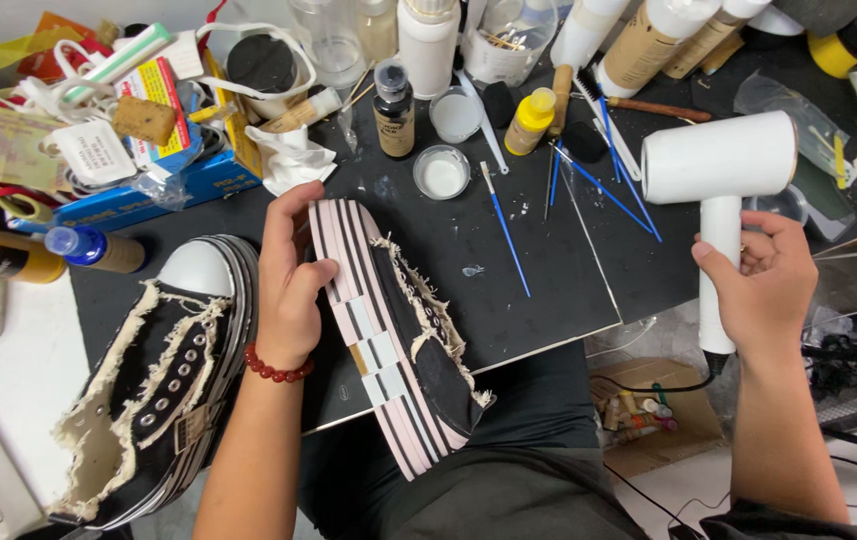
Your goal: The person uses a handheld dryer to heat the sole of a sneaker, then applies a white liquid from a jar to the side of the sole using a small brush, and finally wipes the side of the sole with the brush.
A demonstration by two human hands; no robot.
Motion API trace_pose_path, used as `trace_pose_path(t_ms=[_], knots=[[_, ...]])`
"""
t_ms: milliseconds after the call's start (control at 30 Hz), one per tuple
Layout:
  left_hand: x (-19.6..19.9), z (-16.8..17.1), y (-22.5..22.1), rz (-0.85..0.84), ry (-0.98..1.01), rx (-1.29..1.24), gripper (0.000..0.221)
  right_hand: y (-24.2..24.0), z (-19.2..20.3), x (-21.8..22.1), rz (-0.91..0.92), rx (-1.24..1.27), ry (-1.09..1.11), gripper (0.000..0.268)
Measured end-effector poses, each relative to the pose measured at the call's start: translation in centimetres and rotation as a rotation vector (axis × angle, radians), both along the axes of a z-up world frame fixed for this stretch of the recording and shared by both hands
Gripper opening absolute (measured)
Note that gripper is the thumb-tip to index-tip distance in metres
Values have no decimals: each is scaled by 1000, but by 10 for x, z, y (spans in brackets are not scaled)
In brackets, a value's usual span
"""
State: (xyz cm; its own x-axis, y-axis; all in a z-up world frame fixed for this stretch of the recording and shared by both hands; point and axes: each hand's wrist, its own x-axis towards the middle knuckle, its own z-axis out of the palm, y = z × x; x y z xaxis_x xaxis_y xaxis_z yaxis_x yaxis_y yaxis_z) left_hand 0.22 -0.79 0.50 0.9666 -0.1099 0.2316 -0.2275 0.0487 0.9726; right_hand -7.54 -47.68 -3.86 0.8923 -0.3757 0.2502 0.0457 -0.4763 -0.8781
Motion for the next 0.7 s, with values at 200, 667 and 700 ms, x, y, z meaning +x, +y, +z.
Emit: trace_pose_path(t_ms=[200, 667, 700], knots=[[0, 2, -1, 20, -44, 126, 70, 9, -1, 17, -145, -183, 53, 36], [-1, 0, 2, 23, -61, 150, 69, 154, 45, 52, 436, -807, -227, 23], [-1, 1, 1, 16, -49, 131, 69, 162, 45, 56, 440, -828, -216, 22]])
